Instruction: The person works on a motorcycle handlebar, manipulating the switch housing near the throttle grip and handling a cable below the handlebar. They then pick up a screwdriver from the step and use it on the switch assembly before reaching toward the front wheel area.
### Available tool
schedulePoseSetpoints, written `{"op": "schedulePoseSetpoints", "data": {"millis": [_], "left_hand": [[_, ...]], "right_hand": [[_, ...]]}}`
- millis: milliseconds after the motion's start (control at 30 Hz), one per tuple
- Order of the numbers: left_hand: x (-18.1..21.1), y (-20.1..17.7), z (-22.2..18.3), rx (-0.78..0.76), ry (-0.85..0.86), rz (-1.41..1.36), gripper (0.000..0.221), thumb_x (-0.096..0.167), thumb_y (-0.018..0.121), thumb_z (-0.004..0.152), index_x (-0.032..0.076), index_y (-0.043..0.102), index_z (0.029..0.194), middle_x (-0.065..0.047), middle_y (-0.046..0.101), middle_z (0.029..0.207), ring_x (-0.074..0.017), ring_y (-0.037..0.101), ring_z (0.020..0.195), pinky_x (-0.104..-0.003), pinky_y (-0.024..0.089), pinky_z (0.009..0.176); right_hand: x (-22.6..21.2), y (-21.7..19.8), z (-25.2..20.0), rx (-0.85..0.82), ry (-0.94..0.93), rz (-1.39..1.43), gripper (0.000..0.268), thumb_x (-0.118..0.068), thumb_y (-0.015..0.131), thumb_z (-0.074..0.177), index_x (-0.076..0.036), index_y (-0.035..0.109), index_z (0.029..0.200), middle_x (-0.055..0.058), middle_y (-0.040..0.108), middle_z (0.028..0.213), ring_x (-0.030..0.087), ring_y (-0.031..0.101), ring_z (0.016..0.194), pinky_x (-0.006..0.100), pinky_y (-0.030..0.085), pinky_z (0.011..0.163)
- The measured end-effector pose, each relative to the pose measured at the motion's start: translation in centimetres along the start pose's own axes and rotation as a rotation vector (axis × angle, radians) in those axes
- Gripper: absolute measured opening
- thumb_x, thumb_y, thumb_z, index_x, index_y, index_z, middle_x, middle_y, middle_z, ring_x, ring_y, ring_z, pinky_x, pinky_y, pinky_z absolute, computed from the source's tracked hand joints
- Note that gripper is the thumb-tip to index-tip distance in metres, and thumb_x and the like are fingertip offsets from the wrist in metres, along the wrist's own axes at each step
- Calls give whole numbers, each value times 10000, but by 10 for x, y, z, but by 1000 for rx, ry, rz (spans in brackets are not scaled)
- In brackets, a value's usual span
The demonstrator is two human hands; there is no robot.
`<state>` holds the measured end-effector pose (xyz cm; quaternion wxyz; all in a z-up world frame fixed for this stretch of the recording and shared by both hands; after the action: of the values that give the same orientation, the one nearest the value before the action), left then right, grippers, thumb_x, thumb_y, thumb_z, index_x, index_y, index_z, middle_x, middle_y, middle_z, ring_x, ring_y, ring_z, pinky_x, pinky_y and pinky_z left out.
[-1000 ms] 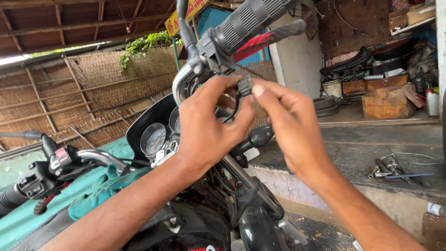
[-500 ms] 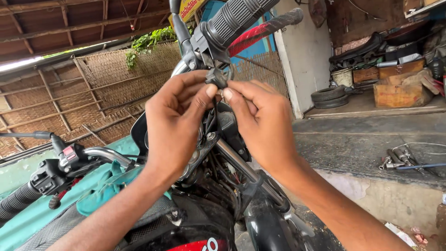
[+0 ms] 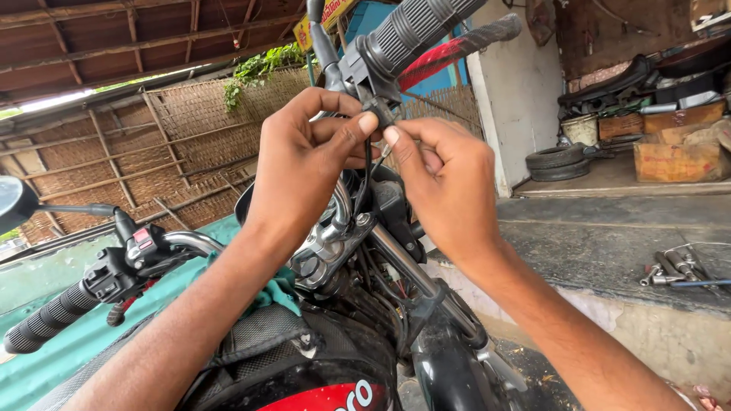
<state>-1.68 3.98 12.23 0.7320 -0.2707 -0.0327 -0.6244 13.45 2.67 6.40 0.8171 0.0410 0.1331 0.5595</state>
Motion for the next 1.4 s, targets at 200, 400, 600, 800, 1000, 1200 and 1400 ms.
{"op": "schedulePoseSetpoints", "data": {"millis": [200, 400, 600, 800, 1000, 1200, 1400], "left_hand": [[-4, 0, 3, 16, -90, 20, 209, 192, 711, 965, 12, 632, 1035, -45, 751, 765, -65, 703, 703, -235, 602, 665], [-3, -5, 8, -27, -97, -21, 247, 224, 678, 981, 37, 597, 1122, -69, 782, 848, -107, 765, 750, -244, 630, 703], [-6, -4, 12, -56, -71, -40, 242, 229, 683, 990, 69, 567, 1129, -84, 786, 886, -125, 768, 779, -259, 621, 693], [-7, -3, 11, -60, -35, -38, 210, 206, 676, 1007, 77, 560, 1127, -75, 781, 877, -114, 766, 808, -247, 619, 698], [-8, -8, 12, -31, -44, -77, 187, 175, 665, 1005, 68, 575, 1129, -61, 769, 853, -112, 765, 776, -240, 604, 654], [-10, -7, 13, -58, -2, -89, 178, 132, 679, 1003, 39, 597, 1130, -67, 772, 877, -108, 757, 790, -238, 602, 668], [-11, -9, 14, -81, 0, -79, 210, 84, 666, 1002, 15, 545, 1159, -93, 755, 861, -123, 753, 778, -250, 590, 656]], "right_hand": [[6, 0, 2, -33, 79, 17, 128, -124, 711, 1015, -3, 752, 1007, 8, 487, 669, 87, 413, 613, 307, 316, 517], [-13, 1, 3, -54, -191, -90, 84, -111, 748, 1007, -33, 762, 1035, 19, 560, 730, 130, 435, 677, 331, 346, 596], [7, -3, 12, -18, -43, -62, 128, -152, 827, 944, -53, 756, 982, 23, 450, 668, 145, 386, 624, 341, 292, 569], [-4, -8, 13, 8, -269, -145, 146, -114, 887, 946, -75, 753, 990, -16, 447, 702, 135, 394, 693, 338, 311, 663], [-5, -5, 18, 0, -285, -141, 203, -95, 908, 942, -69, 742, 1056, -3, 439, 727, 151, 419, 739, 346, 332, 676], [-24, -4, 22, -71, -467, -210, 227, 12, 860, 904, -44, 742, 1089, 24, 427, 740, 192, 442, 765, 361, 347, 704], [-12, -2, 30, -138, -393, -199, 173, 21, 860, 885, -24, 757, 1016, 20, 443, 697, 195, 440, 750, 355, 349, 700]]}}
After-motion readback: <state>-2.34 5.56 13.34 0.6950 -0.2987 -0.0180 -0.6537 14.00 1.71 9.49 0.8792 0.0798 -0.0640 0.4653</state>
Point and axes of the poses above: each hand's wrist, its own z-axis towards the middle knuckle, its own y-axis out of the palm, x = y × z, the point moved 9 cm from there along z, towards the middle knuckle
